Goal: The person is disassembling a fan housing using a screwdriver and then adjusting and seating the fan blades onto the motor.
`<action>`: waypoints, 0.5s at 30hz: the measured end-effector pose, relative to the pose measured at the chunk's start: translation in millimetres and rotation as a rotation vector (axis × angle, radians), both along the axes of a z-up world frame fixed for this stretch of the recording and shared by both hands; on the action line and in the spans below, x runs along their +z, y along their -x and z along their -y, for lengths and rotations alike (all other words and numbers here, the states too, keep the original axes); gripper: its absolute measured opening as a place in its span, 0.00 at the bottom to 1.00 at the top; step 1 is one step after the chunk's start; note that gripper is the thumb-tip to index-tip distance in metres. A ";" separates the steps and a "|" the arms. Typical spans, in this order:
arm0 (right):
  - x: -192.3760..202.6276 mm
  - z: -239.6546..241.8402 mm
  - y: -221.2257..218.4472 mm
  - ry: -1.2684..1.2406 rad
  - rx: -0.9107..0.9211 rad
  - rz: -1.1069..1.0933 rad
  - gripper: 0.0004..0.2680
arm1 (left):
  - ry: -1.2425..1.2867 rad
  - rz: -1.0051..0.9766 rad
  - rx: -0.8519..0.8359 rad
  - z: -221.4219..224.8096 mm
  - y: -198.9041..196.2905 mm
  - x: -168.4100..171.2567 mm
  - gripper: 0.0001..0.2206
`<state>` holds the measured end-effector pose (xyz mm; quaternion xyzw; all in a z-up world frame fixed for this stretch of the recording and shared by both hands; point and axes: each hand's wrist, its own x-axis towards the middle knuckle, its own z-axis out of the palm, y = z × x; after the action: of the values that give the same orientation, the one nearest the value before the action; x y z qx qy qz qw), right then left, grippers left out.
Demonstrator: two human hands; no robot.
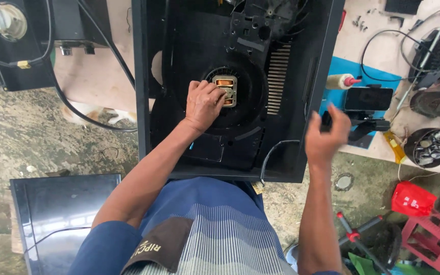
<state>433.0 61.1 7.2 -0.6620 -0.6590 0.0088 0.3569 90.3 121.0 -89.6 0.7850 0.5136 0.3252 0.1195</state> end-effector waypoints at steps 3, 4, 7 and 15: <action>17.4 -63.5 34.3 0.034 0.203 0.089 0.23 | 0.021 0.016 0.029 7.4 1.6 10.5 0.05; 19.3 -86.4 43.9 0.065 0.289 0.158 0.27 | 0.034 0.020 0.035 9.7 3.1 16.1 0.06; 22.3 -154.4 55.2 0.307 0.344 0.336 0.34 | 0.166 0.010 -0.104 33.1 12.8 63.1 0.12; 11.0 -252.5 67.0 0.376 0.680 0.743 0.46 | 0.403 -0.096 -0.243 108.9 8.8 56.7 0.36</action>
<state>366.0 313.6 18.2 -0.4221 -0.9053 0.0071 -0.0480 81.4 12.1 -32.9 0.8159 0.4749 0.1616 0.2876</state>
